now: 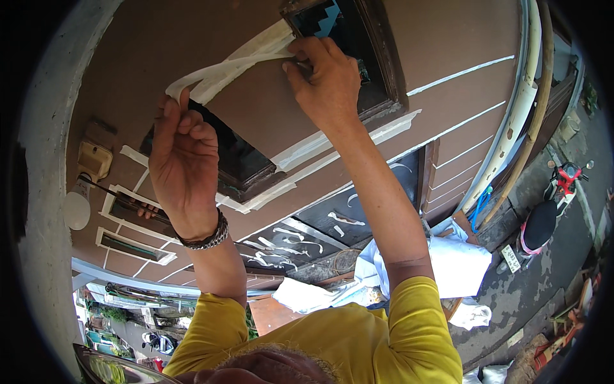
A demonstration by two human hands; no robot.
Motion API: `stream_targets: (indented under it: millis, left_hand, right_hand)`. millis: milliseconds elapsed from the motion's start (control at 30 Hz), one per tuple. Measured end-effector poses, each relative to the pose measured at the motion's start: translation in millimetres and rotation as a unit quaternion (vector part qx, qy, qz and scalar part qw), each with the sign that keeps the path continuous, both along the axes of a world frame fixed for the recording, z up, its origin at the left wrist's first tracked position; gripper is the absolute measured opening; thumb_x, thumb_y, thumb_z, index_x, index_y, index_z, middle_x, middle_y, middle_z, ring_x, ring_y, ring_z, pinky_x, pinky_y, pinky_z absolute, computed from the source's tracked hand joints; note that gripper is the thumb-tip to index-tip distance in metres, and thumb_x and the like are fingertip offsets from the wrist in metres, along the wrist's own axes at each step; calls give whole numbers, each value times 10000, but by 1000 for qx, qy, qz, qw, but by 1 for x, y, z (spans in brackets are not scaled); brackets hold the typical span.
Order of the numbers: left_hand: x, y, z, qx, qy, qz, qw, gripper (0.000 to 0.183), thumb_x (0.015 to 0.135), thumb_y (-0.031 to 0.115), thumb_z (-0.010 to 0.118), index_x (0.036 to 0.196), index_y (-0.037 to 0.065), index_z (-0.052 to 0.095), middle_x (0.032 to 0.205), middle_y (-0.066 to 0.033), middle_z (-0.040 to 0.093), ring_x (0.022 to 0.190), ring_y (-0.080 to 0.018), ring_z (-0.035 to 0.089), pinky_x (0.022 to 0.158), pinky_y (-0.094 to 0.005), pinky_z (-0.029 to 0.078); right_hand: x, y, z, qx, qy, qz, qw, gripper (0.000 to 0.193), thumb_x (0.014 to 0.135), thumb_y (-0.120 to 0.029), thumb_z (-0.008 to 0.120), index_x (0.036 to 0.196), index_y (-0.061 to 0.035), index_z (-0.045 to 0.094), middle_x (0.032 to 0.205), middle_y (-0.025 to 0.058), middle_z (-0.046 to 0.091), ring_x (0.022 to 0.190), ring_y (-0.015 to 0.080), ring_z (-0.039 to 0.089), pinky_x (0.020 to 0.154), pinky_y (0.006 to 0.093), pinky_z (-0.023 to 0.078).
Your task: Applying masking tape around window frames on an exterior wall before painting.
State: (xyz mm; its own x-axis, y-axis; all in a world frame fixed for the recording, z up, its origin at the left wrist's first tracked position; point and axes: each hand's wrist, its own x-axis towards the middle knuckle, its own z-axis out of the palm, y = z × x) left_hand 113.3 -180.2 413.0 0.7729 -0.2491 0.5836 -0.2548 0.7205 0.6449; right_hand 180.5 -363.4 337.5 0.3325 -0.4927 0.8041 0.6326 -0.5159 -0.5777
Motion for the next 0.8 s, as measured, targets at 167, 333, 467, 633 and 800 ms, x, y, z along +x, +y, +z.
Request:
stream_targets:
  millis: [167, 333, 467, 633, 800]
  left_hand:
    - [-10, -17, 2, 17, -21, 22, 999, 269, 919, 16, 608, 1176, 78, 558, 1013, -108, 701, 799, -94, 659, 652, -246, 524]
    - [-13, -26, 4, 36, -55, 56, 996, 318, 904, 39, 640, 1204, 67, 537, 953, -88, 699, 763, -92, 646, 650, -240, 522]
    - [-11, -31, 6, 38, -57, 56, 996, 316, 903, 39, 643, 1200, 68, 540, 935, -80, 698, 746, -90, 638, 651, -237, 520]
    - [-12, -34, 9, 44, -74, 61, 994, 321, 903, 49, 648, 1202, 72, 533, 942, -78, 700, 746, -90, 649, 654, -240, 520]
    - [-7, -32, 8, 52, -103, 27, 993, 281, 936, 54, 594, 1211, 62, 534, 1039, -134, 680, 799, -102, 626, 695, -247, 513]
  right_hand:
    - [5, -3, -4, 34, -20, 29, 999, 182, 781, -126, 697, 961, -126, 667, 877, 27, 638, 764, 205, 636, 732, 349, 463]
    - [3, -8, 0, 57, -30, 50, 997, 172, 814, -66, 696, 981, -40, 664, 878, 50, 620, 763, 133, 588, 694, 260, 472]
    - [3, -12, 2, 51, -34, 57, 996, 121, 826, -70, 686, 941, -36, 670, 870, 52, 612, 771, 146, 584, 731, 269, 467]
    - [3, -12, 5, 46, -38, 52, 997, 105, 825, -64, 686, 924, -34, 668, 868, 50, 611, 773, 154, 578, 740, 269, 462]
    - [9, -17, 2, 34, -65, 51, 996, 105, 816, -68, 687, 920, -77, 695, 869, 76, 629, 754, 219, 637, 696, 320, 493]
